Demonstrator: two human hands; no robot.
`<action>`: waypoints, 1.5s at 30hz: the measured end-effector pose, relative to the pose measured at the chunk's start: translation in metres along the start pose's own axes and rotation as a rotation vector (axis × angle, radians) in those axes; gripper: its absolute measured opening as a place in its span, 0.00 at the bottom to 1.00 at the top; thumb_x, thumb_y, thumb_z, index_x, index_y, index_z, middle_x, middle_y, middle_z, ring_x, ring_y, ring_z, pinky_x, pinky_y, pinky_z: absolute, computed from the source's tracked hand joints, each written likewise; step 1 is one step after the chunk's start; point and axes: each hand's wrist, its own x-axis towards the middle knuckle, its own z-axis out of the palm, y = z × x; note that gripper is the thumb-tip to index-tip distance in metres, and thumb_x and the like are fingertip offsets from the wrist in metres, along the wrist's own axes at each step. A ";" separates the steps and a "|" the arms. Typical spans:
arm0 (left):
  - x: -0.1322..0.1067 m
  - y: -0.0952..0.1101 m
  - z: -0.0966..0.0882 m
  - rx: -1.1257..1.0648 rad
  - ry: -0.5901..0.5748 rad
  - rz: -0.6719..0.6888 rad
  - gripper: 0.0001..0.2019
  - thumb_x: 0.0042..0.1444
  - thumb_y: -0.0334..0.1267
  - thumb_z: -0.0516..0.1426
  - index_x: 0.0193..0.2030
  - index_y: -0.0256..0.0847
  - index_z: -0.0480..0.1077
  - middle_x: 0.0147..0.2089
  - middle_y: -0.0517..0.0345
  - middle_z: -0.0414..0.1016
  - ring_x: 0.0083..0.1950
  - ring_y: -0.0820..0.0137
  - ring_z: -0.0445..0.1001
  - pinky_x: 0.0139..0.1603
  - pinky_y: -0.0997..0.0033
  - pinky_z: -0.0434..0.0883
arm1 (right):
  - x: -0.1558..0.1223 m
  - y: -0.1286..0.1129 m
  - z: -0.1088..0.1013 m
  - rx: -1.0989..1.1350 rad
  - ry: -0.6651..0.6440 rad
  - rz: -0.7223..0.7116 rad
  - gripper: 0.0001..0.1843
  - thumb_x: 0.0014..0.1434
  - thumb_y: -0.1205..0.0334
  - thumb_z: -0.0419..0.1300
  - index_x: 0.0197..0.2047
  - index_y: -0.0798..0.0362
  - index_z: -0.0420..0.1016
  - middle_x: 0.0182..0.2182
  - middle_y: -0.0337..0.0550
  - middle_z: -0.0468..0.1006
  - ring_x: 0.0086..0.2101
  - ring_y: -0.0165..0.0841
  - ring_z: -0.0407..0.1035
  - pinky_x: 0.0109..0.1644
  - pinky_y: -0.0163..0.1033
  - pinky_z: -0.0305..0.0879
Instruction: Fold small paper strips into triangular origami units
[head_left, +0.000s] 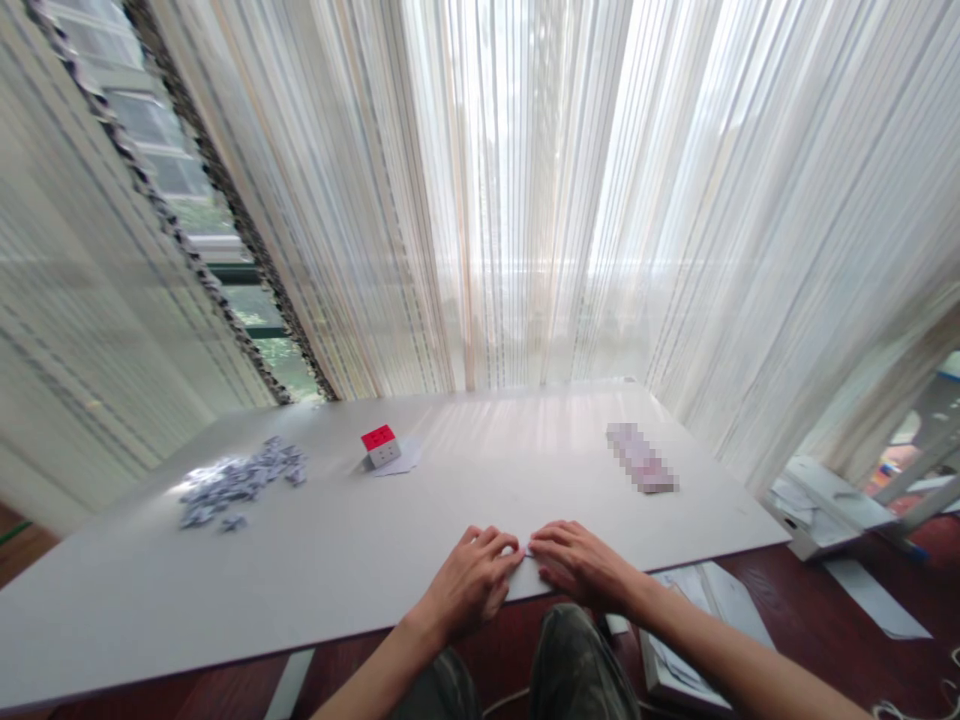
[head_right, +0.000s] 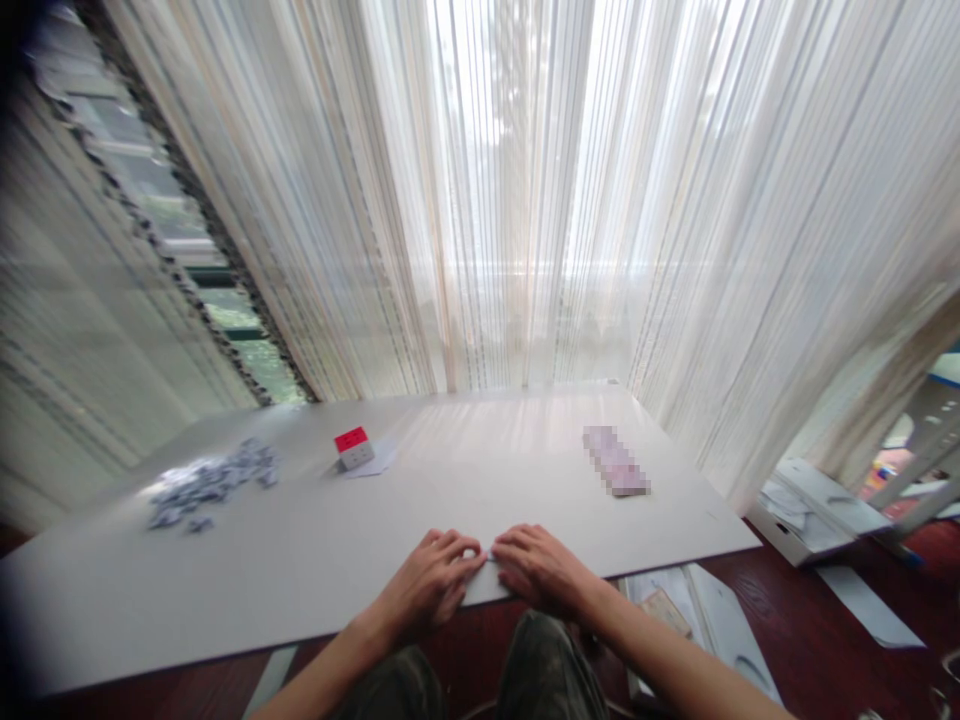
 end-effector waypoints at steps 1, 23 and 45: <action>0.000 0.001 -0.001 0.009 -0.002 0.014 0.20 0.55 0.29 0.56 0.55 0.46 0.65 0.51 0.54 0.71 0.50 0.61 0.66 0.51 0.60 0.60 | 0.000 -0.001 0.001 0.011 0.015 0.018 0.20 0.61 0.63 0.58 0.57 0.51 0.67 0.48 0.49 0.75 0.48 0.39 0.67 0.53 0.45 0.64; 0.004 0.016 0.007 0.109 0.059 0.009 0.11 0.58 0.28 0.53 0.46 0.42 0.68 0.47 0.49 0.74 0.46 0.59 0.68 0.48 0.57 0.60 | -0.003 -0.006 0.023 0.200 0.334 0.406 0.09 0.62 0.60 0.57 0.43 0.50 0.78 0.38 0.47 0.75 0.41 0.38 0.69 0.48 0.44 0.68; 0.023 -0.040 0.006 -0.489 0.188 -0.428 0.12 0.59 0.43 0.53 0.40 0.41 0.76 0.40 0.55 0.79 0.37 0.68 0.75 0.41 0.69 0.71 | 0.024 0.006 0.020 0.213 0.127 0.472 0.06 0.52 0.62 0.65 0.36 0.50 0.78 0.30 0.41 0.74 0.34 0.35 0.69 0.41 0.38 0.64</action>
